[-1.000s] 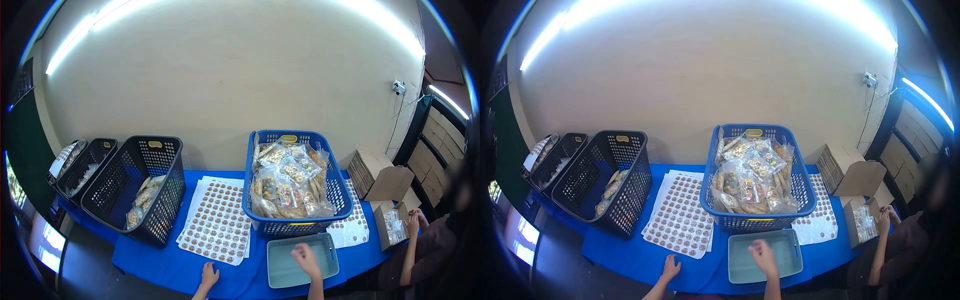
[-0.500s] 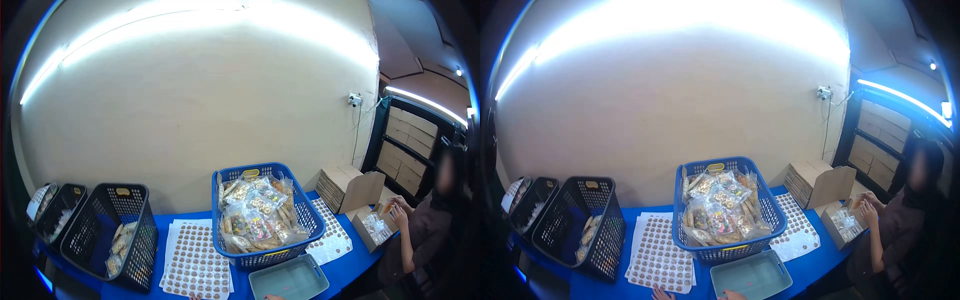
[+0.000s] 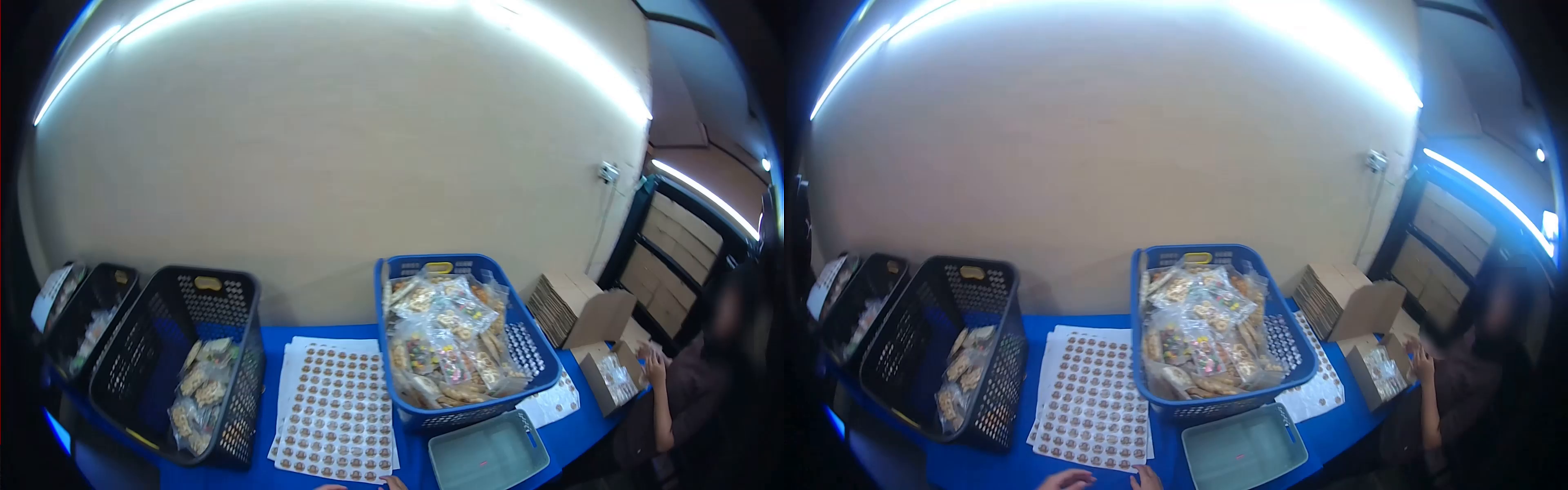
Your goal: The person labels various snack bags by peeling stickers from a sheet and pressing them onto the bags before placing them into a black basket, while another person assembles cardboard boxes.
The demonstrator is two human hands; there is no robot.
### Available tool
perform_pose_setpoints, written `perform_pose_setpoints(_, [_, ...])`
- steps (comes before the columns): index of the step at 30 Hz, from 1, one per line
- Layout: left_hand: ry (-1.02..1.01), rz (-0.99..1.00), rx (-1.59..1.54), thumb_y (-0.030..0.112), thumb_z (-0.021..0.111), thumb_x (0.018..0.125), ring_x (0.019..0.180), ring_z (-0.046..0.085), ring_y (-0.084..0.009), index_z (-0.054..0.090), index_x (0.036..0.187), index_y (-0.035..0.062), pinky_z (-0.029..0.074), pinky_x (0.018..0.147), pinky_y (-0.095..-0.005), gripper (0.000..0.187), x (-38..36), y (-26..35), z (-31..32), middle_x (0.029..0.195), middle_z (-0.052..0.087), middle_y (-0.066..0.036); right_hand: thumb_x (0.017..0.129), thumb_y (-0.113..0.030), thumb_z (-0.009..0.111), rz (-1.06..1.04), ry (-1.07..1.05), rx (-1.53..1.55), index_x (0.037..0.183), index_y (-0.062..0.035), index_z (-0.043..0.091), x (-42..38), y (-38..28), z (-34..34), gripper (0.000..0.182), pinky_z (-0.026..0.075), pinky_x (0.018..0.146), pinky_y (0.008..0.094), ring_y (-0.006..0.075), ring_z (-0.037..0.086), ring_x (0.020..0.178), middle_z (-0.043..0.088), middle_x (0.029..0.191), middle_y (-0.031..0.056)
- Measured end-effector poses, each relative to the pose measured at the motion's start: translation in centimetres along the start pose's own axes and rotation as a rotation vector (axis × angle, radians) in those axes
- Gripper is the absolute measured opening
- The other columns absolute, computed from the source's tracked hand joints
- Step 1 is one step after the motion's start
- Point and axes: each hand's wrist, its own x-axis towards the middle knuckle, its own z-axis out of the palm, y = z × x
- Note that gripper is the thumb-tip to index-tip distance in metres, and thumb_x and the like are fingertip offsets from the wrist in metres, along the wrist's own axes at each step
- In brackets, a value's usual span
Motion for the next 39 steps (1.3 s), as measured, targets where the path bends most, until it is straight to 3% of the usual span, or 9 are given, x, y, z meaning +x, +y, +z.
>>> perform_pose_setpoints(3, [0.142,0.076,0.247,0.013,0.055,0.076,0.1,0.05,-0.0221,0.055,0.099,-0.0021,0.037,0.086,-0.035,0.028,-3.1,7.5,-6.1,0.105,0.054,-0.014,0.077,-0.023,0.052,-0.008,0.015,-0.555,0.112,0.0022,0.044,0.4,1.3,4.0,0.044,0.033,0.087,0.0505,0.0379,0.041,0.106,0.046,0.111,0.0218])
perform_pose_setpoints(7, [0.851,0.389,0.391,0.006,0.05,0.079,0.075,0.056,-0.0134,0.058,0.088,-0.0025,0.042,0.071,-0.0225,0.015,-6.5,11.6,-13.0,0.079,0.06,-0.009,0.076,-0.023,0.055,-0.121,0.17,-0.784,0.11,-0.0019,0.047,0.9,2.4,6.3,0.04,0.037,0.08,0.0451,0.0333,0.045,0.098,0.047,0.109,0.0198])
perform_pose_setpoints(13, [1.313,0.781,0.236,0.006,0.039,0.086,0.069,0.05,-0.0101,0.05,0.082,0.0013,0.039,0.065,-0.0215,0.013,-8.0,15.7,-24.2,0.075,0.052,-0.004,0.068,-0.01,0.052,-0.044,0.082,-0.636,0.088,-0.0051,0.053,1.8,2.2,6.5,0.021,0.03,0.081,0.0426,0.033,0.039,0.095,0.042,0.098,0.0168])
perform_pose_setpoints(17, [1.183,0.891,0.268,0.008,0.041,0.086,0.065,0.051,-0.0107,0.052,0.085,0.0005,0.041,0.059,-0.0242,0.014,0.5,16.9,-29.6,0.073,0.053,-0.005,0.068,-0.01,0.053,-0.106,0.122,-0.618,0.089,-0.0036,0.052,2.1,1.6,6.7,0.022,0.03,0.081,0.043,0.0329,0.041,0.093,0.044,0.097,0.0174])
perform_pose_setpoints(19, [0.836,0.65,0.93,0.012,0.045,0.083,0.064,0.055,-0.0166,0.054,0.085,-0.0005,0.045,0.06,-0.0284,0.015,4.7,15.3,-32.8,0.071,0.054,-0.011,0.068,-0.011,0.053,-0.087,0.126,-0.631,0.088,-0.003,0.052,1.7,1.8,6.9,0.021,0.031,0.08,0.0428,0.0331,0.041,0.092,0.044,0.097,0.0174])
perform_pose_setpoints(23, [0.211,-0.143,1.55,0.019,0.051,0.075,0.082,0.058,-0.0287,0.057,0.099,0.0068,0.046,0.068,-0.0379,0.027,11.3,1.0,-40.4,0.092,0.059,-0.014,0.069,-0.015,0.054,-0.11,0.185,-0.705,0.087,-0.0033,0.053,1.8,1.8,7.0,0.021,0.033,0.076,0.0433,0.0333,0.044,0.086,0.046,0.093,0.0171])
perform_pose_setpoints(24, [0.411,0.311,1.61,0.027,0.05,0.074,0.089,0.056,-0.0289,0.055,0.108,0.0113,0.045,0.074,-0.0391,0.038,12.3,-6.5,-42.6,0.103,0.056,-0.014,0.069,-0.015,0.054,-0.102,0.199,-0.732,0.086,-0.0037,0.053,1.5,2.7,7.2,0.021,0.034,0.074,0.0435,0.0333,0.044,0.085,0.046,0.091,0.0171])
perform_pose_setpoints(28, [-0.273,-0.111,1.393,0.025,0.052,0.082,0.107,0.046,-0.0286,0.043,0.119,0.0036,0.04,0.087,-0.0418,0.044,7.4,-18.5,-42.8,0.109,0.054,-0.014,0.069,-0.02,0.057,-0.085,0.216,-0.675,0.086,-0.0056,0.054,2.4,0.5,6.5,0.022,0.036,0.07,0.0427,0.0306,0.046,0.08,0.048,0.088,0.014])
perform_pose_setpoints(39, [-0.322,-0.488,1.326,0.041,0.053,0.075,0.097,0.051,-0.0367,0.049,0.114,0.0004,0.043,0.082,-0.0406,0.057,6.7,-22.9,-39.1,0.106,0.053,-0.022,0.07,-0.016,0.058,-0.029,0.34,-0.602,0.079,-0.0035,0.051,1.9,2.8,6.7,0.017,0.036,0.067,0.0399,0.0294,0.046,0.076,0.047,0.082,0.0133])
